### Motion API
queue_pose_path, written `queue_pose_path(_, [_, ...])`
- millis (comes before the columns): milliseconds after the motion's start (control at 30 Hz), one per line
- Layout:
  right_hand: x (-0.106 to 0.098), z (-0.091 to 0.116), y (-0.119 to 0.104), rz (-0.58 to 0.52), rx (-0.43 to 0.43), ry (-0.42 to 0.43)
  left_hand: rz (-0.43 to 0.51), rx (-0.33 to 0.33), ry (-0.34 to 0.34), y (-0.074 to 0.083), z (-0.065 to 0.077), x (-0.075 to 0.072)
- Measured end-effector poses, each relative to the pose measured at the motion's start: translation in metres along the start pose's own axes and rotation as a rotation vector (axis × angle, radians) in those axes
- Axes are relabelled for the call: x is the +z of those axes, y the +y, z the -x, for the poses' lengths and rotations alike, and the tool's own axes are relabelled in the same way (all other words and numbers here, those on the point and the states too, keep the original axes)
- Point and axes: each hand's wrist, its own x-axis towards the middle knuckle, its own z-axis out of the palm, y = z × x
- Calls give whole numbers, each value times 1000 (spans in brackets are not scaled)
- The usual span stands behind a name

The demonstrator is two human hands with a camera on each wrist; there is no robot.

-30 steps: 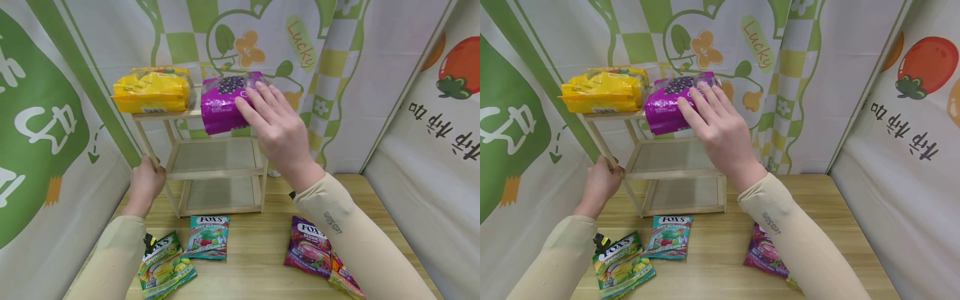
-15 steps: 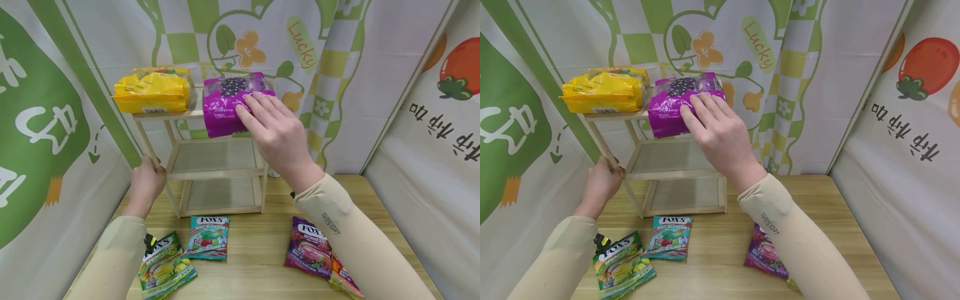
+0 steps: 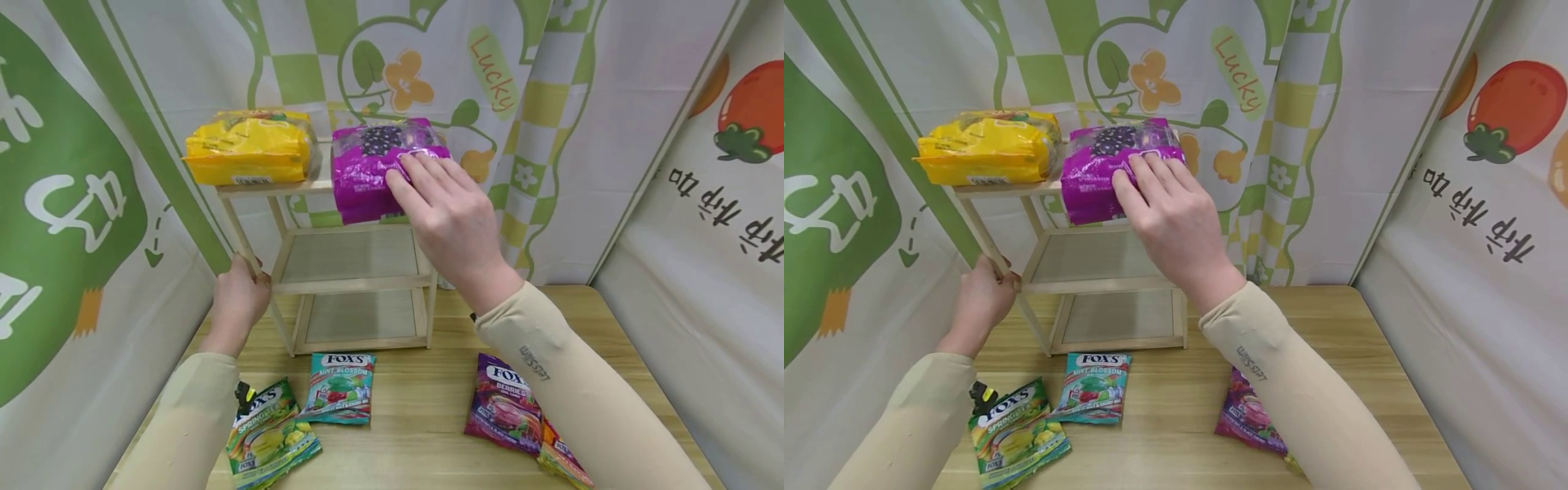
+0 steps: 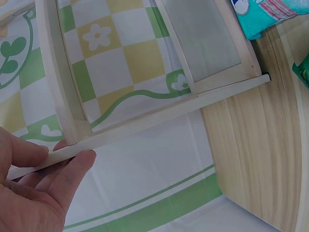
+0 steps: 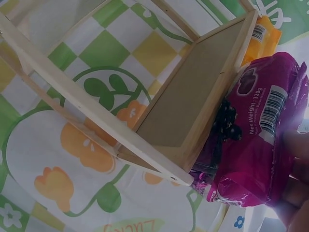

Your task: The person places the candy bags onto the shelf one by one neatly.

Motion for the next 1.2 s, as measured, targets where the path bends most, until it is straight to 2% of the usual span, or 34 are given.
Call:
queue_pose_path(467, [5,-10,-3,34,95,18,8,24,4,-1,-2,0])
queue_pose_path(867, [12,-21,-4,75,141,-87,3,26,8,-1,-1,0])
queue_pose_path(1200, [25,-27,0,115,152,-167,32,19,-13,-1,0,0])
